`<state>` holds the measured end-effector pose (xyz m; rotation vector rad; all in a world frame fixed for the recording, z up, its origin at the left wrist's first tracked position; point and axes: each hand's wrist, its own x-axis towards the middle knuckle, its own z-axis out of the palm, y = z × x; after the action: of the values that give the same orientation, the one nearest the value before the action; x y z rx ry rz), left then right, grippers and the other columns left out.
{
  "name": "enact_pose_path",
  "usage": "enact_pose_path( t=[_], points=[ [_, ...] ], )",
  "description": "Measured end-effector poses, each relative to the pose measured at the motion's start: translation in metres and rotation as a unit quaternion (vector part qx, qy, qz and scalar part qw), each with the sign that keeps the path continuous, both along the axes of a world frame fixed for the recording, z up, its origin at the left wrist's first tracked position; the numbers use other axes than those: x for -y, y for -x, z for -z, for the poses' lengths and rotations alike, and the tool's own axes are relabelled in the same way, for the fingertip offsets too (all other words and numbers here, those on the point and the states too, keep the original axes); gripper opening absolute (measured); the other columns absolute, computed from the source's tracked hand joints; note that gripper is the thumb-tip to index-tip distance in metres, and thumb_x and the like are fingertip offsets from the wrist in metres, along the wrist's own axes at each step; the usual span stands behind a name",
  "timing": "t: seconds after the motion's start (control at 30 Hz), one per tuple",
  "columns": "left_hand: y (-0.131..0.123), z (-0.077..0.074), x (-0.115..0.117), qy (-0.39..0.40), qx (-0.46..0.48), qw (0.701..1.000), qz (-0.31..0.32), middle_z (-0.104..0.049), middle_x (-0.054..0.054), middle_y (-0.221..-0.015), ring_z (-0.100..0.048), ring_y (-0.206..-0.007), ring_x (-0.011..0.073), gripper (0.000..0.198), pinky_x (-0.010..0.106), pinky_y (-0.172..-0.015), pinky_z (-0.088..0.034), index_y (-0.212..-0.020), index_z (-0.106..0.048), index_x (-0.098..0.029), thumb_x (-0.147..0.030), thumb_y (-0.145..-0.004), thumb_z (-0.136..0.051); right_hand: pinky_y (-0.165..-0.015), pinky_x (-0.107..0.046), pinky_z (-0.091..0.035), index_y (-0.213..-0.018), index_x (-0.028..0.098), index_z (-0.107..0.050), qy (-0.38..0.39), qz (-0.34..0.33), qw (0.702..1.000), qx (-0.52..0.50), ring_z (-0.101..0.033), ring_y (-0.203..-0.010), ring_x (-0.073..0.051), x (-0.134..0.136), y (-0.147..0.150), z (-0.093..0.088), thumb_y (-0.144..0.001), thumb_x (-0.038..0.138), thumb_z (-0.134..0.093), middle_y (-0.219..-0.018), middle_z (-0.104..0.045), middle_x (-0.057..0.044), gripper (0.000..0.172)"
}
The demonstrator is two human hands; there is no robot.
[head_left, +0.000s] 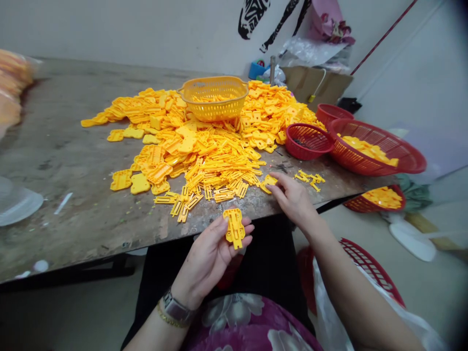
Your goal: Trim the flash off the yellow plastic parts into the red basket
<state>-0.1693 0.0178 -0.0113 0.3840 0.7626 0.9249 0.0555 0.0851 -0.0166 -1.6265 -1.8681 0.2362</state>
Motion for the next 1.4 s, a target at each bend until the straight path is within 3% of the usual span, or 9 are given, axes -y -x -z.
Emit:
enact_pose_path(
  t=[0.13,0.23,0.4,0.6,0.93,1.03,1.17,1.4],
  points=[
    [-0.001,-0.002,0.0,0.001,-0.008,1.0,0.004,-0.064,0.021,-0.117,-0.063,-0.108,0.0306,0.029,0.039,-0.089,-0.053,-0.118,-0.052,-0.008,-0.022,-0.092,-0.048,-0.087,-0.037,-0.046,-0.129,0.024,-0.054,0.064,0.02,0.996,0.062,-0.064,-0.1,-0.025,-0.016,-0.004,-0.002,-0.092,0.042,-0.046,-0.111,-0.069,-0.008,0.042],
    [-0.001,-0.003,0.0,0.003,-0.008,1.0,0.002,-0.065,0.02,-0.115,-0.064,-0.106,0.0296,0.029,0.039,-0.088,-0.054,-0.118,-0.052,-0.008,-0.021,-0.092,-0.048,-0.087,-0.036,-0.045,-0.124,0.026,-0.059,0.085,0.029,0.989,0.116,-0.063,-0.105,-0.027,-0.024,-0.001,-0.006,-0.092,0.048,-0.042,-0.115,-0.068,-0.008,0.042],
    [-0.001,-0.004,-0.001,0.009,-0.009,1.0,0.004,-0.064,0.021,-0.116,-0.064,-0.106,0.0296,0.031,0.041,-0.088,-0.054,-0.12,-0.05,-0.009,-0.021,-0.092,-0.047,-0.072,-0.034,-0.044,-0.109,0.026,-0.063,0.114,0.051,0.97,0.207,-0.066,-0.092,-0.029,-0.029,0.007,-0.017,-0.092,0.053,-0.039,-0.098,-0.073,-0.009,0.041],
    [-0.001,-0.004,-0.001,0.007,-0.002,1.0,0.005,-0.062,0.023,-0.119,-0.064,-0.104,0.0299,0.03,0.04,-0.087,-0.054,-0.118,-0.05,-0.007,-0.021,-0.093,-0.046,-0.057,-0.029,-0.031,-0.1,0.021,-0.059,0.106,0.092,0.957,0.252,-0.065,-0.075,-0.028,-0.028,0.007,-0.022,-0.089,0.057,-0.041,-0.081,-0.071,-0.01,0.041],
    [0.0,-0.003,-0.001,0.004,-0.005,1.0,0.006,-0.061,0.024,-0.12,-0.064,-0.104,0.0311,0.027,0.041,-0.085,-0.055,-0.115,-0.051,-0.007,-0.021,-0.092,-0.046,-0.059,-0.027,-0.033,-0.079,0.022,-0.056,0.07,0.086,0.99,0.082,-0.058,-0.068,-0.019,-0.009,-0.016,-0.009,-0.087,0.047,-0.049,-0.073,-0.065,-0.003,0.027],
    [-0.002,-0.002,-0.002,0.005,-0.01,1.0,0.003,-0.061,0.023,-0.121,-0.065,-0.104,0.0305,0.027,0.04,-0.085,-0.055,-0.115,-0.051,-0.008,-0.02,-0.092,-0.046,-0.06,-0.027,-0.036,-0.094,0.023,-0.058,0.077,0.091,0.992,0.028,-0.058,-0.068,-0.018,-0.004,-0.025,-0.003,-0.084,0.039,-0.052,-0.075,-0.064,-0.001,0.019],
    [-0.004,-0.002,-0.002,0.002,-0.016,1.0,-0.001,-0.061,0.023,-0.12,-0.065,-0.103,0.0302,0.027,0.039,-0.085,-0.055,-0.115,-0.052,-0.008,-0.02,-0.092,-0.046,-0.063,-0.029,-0.039,-0.122,0.022,-0.052,0.091,0.093,0.991,0.012,-0.057,-0.067,-0.017,0.001,-0.035,0.0,-0.081,0.03,-0.054,-0.075,-0.063,0.001,0.042],
    [-0.005,-0.004,0.0,-0.002,-0.022,1.0,0.002,-0.063,0.022,-0.117,-0.066,-0.102,0.0293,0.027,0.039,-0.084,-0.055,-0.115,-0.052,-0.008,-0.02,-0.092,-0.047,-0.058,-0.026,-0.041,-0.098,0.021,-0.059,0.117,0.063,0.987,-0.088,-0.056,-0.062,-0.015,0.009,-0.034,0.004,-0.08,0.033,-0.055,-0.069,-0.06,0.002,0.022]
  ],
)
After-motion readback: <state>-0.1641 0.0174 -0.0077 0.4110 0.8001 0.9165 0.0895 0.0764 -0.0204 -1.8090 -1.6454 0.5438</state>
